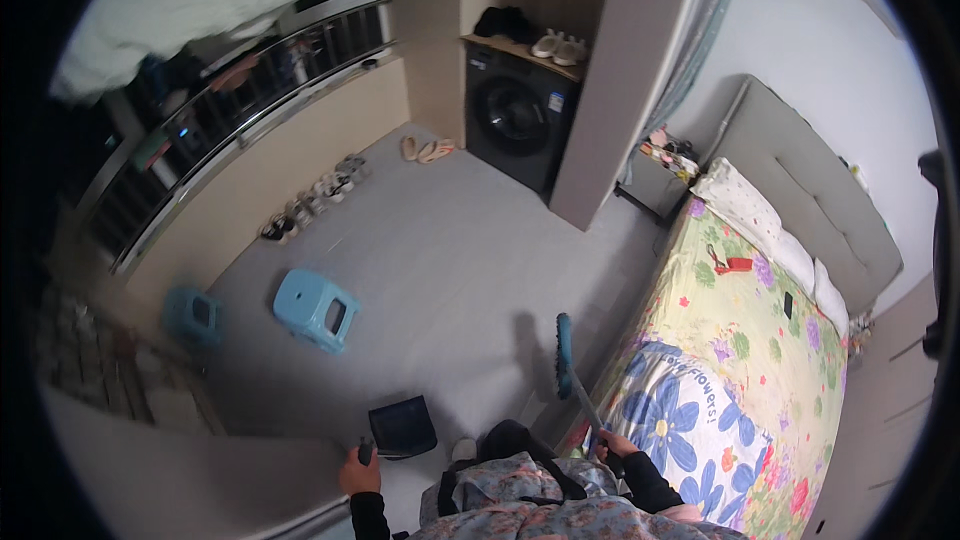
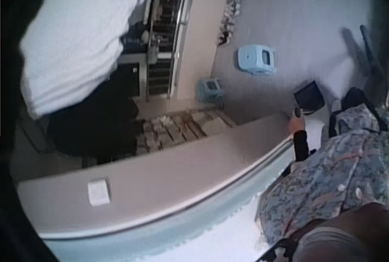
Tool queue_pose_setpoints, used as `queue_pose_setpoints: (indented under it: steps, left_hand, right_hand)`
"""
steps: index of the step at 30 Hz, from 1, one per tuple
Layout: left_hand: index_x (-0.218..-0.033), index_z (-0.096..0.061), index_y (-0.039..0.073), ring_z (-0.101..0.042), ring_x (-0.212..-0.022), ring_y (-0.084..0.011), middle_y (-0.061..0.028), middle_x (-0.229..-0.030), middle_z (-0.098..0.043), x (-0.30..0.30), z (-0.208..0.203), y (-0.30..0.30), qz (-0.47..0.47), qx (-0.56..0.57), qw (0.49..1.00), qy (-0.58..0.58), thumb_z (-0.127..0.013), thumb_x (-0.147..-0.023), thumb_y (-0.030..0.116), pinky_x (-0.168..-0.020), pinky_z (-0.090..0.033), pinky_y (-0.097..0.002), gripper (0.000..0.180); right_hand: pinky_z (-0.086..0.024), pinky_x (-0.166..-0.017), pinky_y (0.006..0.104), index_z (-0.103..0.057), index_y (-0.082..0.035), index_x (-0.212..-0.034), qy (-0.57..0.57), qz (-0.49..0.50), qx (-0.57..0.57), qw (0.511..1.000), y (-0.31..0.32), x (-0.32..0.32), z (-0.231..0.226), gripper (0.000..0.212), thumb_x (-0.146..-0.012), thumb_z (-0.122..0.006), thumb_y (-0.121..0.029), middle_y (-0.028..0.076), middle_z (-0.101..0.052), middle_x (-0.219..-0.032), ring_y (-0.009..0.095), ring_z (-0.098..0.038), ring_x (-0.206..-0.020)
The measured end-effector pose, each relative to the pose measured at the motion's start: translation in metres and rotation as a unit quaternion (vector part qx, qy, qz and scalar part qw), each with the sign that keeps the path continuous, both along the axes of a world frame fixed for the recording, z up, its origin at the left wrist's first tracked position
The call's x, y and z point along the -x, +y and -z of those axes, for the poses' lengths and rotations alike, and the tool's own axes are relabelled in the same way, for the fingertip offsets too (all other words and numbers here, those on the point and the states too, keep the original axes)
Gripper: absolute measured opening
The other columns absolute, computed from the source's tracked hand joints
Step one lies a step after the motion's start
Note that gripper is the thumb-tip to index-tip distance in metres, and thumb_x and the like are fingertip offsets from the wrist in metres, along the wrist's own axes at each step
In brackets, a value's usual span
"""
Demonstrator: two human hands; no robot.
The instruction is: The person sweeps the floor with a broom and dustpan in a bedroom and adjacent hallway. They move around furniture and collect debris into the dustpan while navigating the space.
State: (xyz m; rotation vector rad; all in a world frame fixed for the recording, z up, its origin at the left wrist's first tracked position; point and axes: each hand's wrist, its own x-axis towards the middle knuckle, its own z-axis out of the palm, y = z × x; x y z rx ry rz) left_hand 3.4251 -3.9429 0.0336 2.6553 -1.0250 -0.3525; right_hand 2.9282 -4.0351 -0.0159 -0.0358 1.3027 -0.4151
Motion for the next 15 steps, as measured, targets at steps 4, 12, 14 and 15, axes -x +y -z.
queue_pose_setpoints:
  steps: [4, 12, 14, 15]
  left_hand:
    - [-0.089, -0.059, 0.009, -0.057, -0.071, -0.0311, -0.0129, -0.078, -0.06, 0.009, 0.004, -0.113, 0.059, 0.011, 0.998, -0.027, -0.064, -0.068, 0.035, -0.063, -0.045, -0.0403, 0.033]
    - [-0.085, -0.059, 0.008, -0.057, -0.07, -0.0295, -0.0117, -0.076, -0.06, 0.077, 0.016, -0.355, 0.108, 0.021, 0.994, -0.026, -0.066, -0.067, 0.031, -0.062, -0.045, -0.0399, 0.03]
    - [-0.085, -0.06, 0.007, -0.058, -0.07, -0.0289, -0.011, -0.074, -0.061, 0.102, 0.011, -0.409, 0.095, 0.034, 0.995, 0.006, -0.067, -0.068, 0.028, -0.062, -0.045, -0.0401, 0.028]
    - [-0.085, -0.059, 0.006, -0.058, -0.069, -0.0285, -0.0107, -0.073, -0.061, 0.114, 0.007, -0.433, 0.12, 0.056, 0.991, -0.002, -0.067, -0.068, 0.027, -0.062, -0.046, -0.0397, 0.028]
  right_hand:
    - [-0.035, -0.038, 0.0241, -0.042, -0.005, -0.063, 0.047, 0.033, -0.015, 0.998, -0.053, 0.02, 0.005, 0.04, -0.086, -0.041, -0.037, 0.003, -0.04, -0.05, 0.012, -0.04, -0.039]
    - [-0.038, -0.039, 0.0281, -0.049, -0.002, -0.064, 0.207, -0.035, 0.039, 0.977, -0.223, 0.098, 0.045, 0.041, -0.084, -0.043, -0.037, 0.008, -0.05, -0.051, 0.016, -0.047, -0.04]
    - [-0.039, -0.042, 0.0284, -0.053, -0.001, -0.063, 0.235, -0.024, 0.042, 0.971, -0.263, 0.113, 0.045, 0.043, -0.084, -0.043, -0.037, 0.008, -0.052, -0.053, 0.016, -0.049, -0.041]
    - [-0.04, -0.045, 0.0292, -0.055, 0.0, -0.061, 0.319, -0.15, 0.084, 0.932, -0.282, 0.125, 0.042, 0.047, -0.084, -0.041, -0.039, 0.008, -0.054, -0.052, 0.017, -0.051, -0.043]
